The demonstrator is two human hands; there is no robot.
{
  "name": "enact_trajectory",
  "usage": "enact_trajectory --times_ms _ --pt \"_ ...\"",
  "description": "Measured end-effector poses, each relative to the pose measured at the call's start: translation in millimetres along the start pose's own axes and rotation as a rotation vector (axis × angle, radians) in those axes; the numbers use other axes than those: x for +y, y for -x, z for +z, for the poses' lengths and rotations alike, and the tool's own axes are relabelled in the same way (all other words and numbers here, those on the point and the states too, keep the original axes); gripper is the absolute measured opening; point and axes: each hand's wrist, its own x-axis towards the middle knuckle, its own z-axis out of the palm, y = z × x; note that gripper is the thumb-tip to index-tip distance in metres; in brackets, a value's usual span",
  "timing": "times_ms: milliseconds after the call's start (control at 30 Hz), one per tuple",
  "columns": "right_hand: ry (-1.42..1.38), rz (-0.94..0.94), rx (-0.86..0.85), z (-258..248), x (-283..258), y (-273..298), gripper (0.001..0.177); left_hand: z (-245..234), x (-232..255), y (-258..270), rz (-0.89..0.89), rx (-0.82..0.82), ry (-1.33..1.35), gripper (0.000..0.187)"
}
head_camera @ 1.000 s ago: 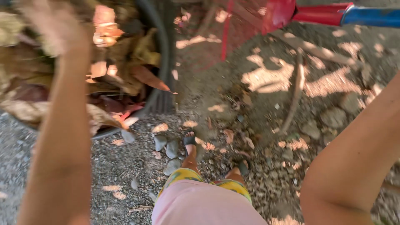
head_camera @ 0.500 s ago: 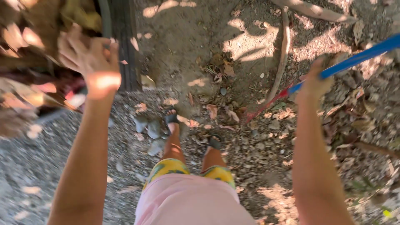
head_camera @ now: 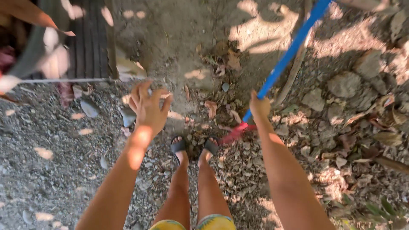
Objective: Raking dry leaves into a pile and picking them up to put them into a bucket
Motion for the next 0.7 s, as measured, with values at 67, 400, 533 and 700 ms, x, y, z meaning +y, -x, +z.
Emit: enact_trajectory --times_ms 67,400,533,700 --pt "-0.003 -0.007 -0.023 25.1 -30.4 -8.0 0.05 9.2 -4.2 7.6 -0.012 -0.067 0.039 0.026" --pt "-0.571 0.036 0.131 1.1 -190.2 16.6 0.03 4.6 -87.7 95.6 -0.447 -0.185 0.135 0.028" --pt "-0.895 0.004 0.119 -28.9 -204.4 -0.3 0.041 -10.5 -99.8 117.4 -0.57 -0.192 0.247 0.026" --pt "-0.693 -0.045 0.133 -82.0 -228.0 18.5 0.014 3.9 -92.6 125.8 -0.629 -0.247 0.273 0.028"
